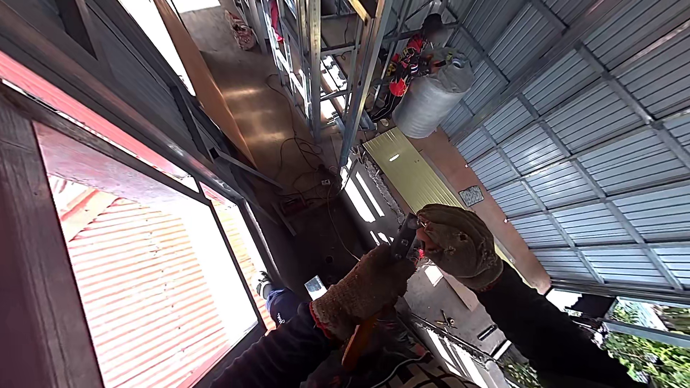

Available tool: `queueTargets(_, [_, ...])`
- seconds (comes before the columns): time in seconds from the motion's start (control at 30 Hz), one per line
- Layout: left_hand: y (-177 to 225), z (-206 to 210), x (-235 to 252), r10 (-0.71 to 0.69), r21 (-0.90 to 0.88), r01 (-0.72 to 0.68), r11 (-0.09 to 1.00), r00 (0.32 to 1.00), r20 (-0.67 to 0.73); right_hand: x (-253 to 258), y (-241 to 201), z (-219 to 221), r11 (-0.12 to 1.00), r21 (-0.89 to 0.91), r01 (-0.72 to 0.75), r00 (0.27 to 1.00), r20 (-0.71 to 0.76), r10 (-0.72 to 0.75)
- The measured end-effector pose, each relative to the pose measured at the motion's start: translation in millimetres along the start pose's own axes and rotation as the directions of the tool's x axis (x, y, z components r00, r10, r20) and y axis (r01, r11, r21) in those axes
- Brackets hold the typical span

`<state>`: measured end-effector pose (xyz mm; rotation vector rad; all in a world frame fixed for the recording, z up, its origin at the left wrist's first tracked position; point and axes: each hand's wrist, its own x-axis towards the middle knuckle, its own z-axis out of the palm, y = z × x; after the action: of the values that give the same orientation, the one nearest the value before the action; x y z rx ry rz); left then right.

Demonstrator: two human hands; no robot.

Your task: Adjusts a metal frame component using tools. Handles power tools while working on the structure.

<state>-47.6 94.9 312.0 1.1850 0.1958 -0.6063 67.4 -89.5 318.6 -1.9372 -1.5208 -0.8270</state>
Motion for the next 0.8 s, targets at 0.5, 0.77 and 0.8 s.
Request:
queueTargets(0.5, [-1, 2, 0, 0.022, 0.036, -0.019, 0.999, 0.997, -0.075, 9, -13, -7, 0.986, -0.066, -0.153, 0.988, -0.02, 0.152])
queueTargets(0.77, [-1, 1, 5, 0.059, 0.112, -0.051, 0.992, 0.996, -0.071, 17, -5, -24, 0.996, -0.086, -0.029, 0.984, 0.171, 0.043])
queueTargets(0.8, [0, 0, 5, 0.049, 0.117, -0.041, 0.992, 0.997, -0.067, 18, -4, -25, 0.996, -0.084, -0.015, 0.98, 0.195, 0.031])
